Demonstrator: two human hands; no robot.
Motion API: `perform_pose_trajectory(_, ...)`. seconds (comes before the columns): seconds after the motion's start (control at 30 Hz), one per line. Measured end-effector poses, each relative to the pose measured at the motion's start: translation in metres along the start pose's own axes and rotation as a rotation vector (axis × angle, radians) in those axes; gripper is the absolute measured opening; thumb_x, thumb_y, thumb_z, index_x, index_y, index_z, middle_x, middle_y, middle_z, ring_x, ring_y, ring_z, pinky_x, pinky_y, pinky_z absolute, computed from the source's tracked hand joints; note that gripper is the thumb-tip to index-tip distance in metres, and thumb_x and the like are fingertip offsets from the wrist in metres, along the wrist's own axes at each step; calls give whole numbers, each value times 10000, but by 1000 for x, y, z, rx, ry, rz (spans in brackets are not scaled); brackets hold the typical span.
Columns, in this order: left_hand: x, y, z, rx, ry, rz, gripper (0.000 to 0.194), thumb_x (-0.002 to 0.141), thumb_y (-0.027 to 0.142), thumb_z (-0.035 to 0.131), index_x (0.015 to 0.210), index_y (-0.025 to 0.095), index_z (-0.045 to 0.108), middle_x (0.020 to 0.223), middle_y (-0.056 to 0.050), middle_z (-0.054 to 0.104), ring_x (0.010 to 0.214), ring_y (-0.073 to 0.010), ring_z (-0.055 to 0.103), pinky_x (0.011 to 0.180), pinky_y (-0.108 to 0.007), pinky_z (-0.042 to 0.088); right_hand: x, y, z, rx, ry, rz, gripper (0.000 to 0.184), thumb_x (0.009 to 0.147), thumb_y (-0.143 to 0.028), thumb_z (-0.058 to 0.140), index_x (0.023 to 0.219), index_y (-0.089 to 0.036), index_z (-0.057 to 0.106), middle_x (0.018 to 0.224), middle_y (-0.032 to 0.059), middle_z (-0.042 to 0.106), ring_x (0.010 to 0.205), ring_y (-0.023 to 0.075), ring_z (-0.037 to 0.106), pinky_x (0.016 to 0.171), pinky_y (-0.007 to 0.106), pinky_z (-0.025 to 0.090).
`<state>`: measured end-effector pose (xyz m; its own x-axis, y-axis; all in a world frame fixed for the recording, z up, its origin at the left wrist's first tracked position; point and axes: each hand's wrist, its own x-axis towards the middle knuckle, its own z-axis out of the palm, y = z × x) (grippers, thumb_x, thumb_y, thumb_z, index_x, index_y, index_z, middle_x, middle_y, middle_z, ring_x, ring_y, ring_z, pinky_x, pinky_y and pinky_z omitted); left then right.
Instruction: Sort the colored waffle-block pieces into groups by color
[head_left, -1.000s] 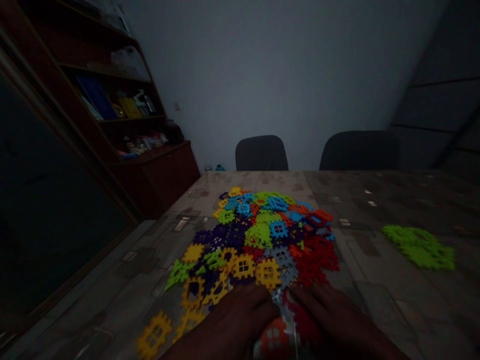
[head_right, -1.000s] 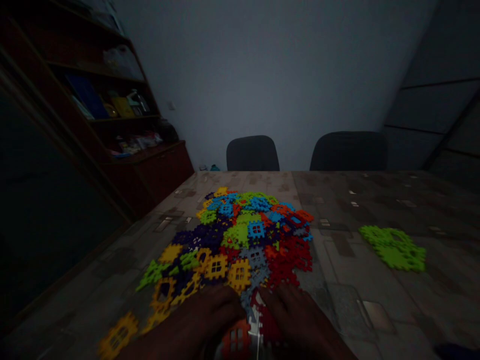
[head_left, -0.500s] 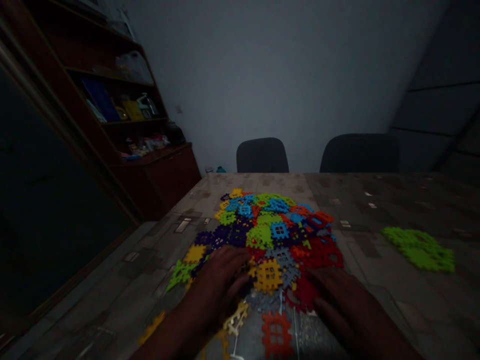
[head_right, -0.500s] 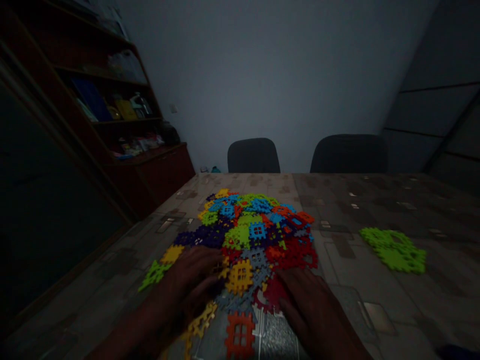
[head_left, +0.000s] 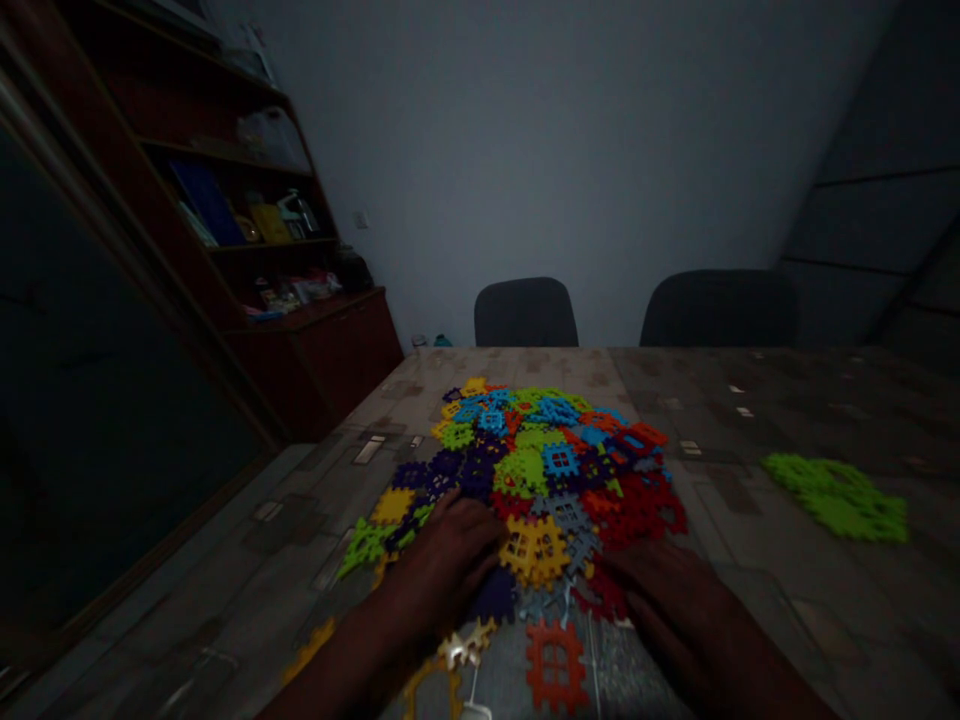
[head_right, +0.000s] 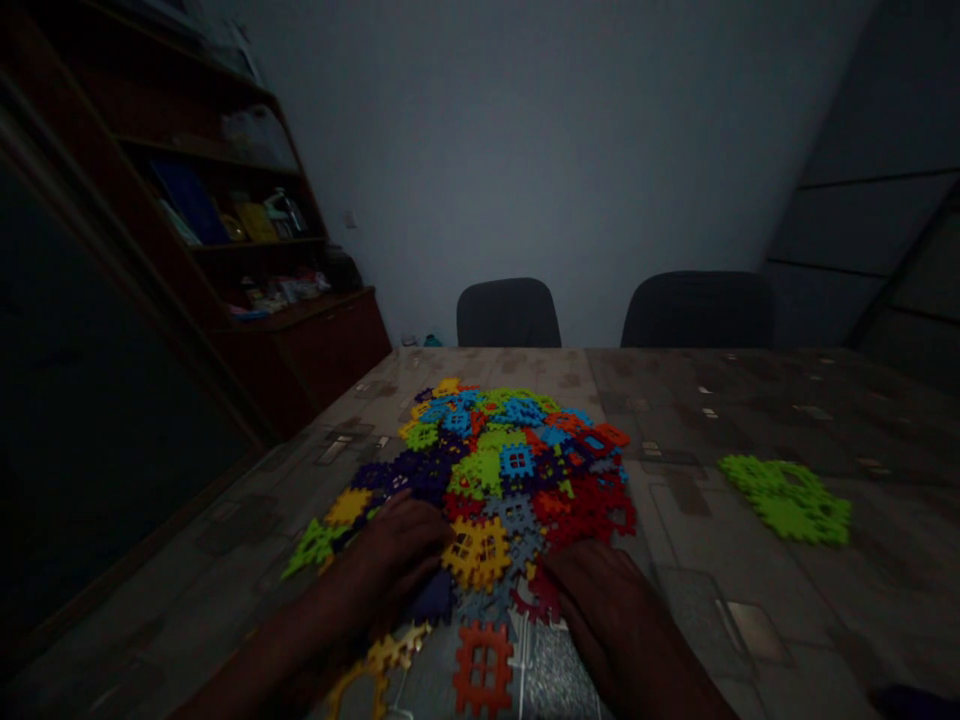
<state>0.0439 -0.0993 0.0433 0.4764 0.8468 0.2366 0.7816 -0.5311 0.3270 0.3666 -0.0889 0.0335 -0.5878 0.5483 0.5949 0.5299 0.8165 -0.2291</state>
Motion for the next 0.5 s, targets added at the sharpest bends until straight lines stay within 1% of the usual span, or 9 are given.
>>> perform_pose_trajectory(0.1, 2, 5, -6, -20, -3, -5, 201, 1000, 144, 543, 1102, 265, 666, 1120, -39, 727, 1064, -229, 661, 1186, -538, 309, 3, -4, -1, 19, -4, -7, 274, 1035, -192, 479, 1252, -249, 636, 1077, 47, 786, 899, 195, 754, 750, 311, 627)
perform_pose_trajectory(0.2, 2, 13, -15, -35, -38, -7, 272, 986, 188, 609, 1250, 252, 630, 1297, -91, 691, 1227, -269, 613, 1200, -580, 286, 3, -6, 0, 25, 6, -24, 263, 1036, -189, 466, 1215, -228, 653, 1057, 68, 789, 901, 204, 751, 758, 314, 628)
perform_pose_trajectory(0.3, 1, 21, -15, -37, -92, -29, 565, 925, 272, 731, 1443, 252, 506, 1484, -140, 578, 1389, -321, 503, 1217, -654, 225, 1, -8, 5, 45, -30, -14, 283, 1002, -163, 492, 1228, -230, 649, 1114, 81, 778, 944, 219, 748, 783, 323, 632)
perform_pose_trajectory(0.37, -1, 24, -10, -46, -121, -29, 694, 889, 271, 766, 1502, 271, 441, 1534, -139, 533, 1433, -334, 460, 1222, -680, 188, -1, -10, 8, 81, -62, 13, 321, 981, -144, 496, 1249, -249, 638, 1156, 81, 764, 987, 235, 741, 823, 341, 630)
perform_pose_trajectory(0.43, -2, 26, -4, -58, -117, -20, 690, 875, 235, 755, 1492, 291, 451, 1518, -114, 555, 1431, -323, 465, 1236, -654, 182, 0, -14, 10, 122, -84, 30, 346, 967, -133, 494, 1257, -264, 628, 1173, 80, 754, 1011, 250, 733, 848, 348, 624)
perform_pose_trajectory(0.5, -1, 27, -1, -66, -97, -20, 583, 877, 197, 716, 1418, 304, 527, 1440, -82, 623, 1389, -297, 511, 1249, -609, 188, 3, -19, 10, 156, -115, 18, 354, 962, -121, 493, 1259, -266, 621, 1172, 77, 748, 1008, 243, 726, 859, 333, 616)
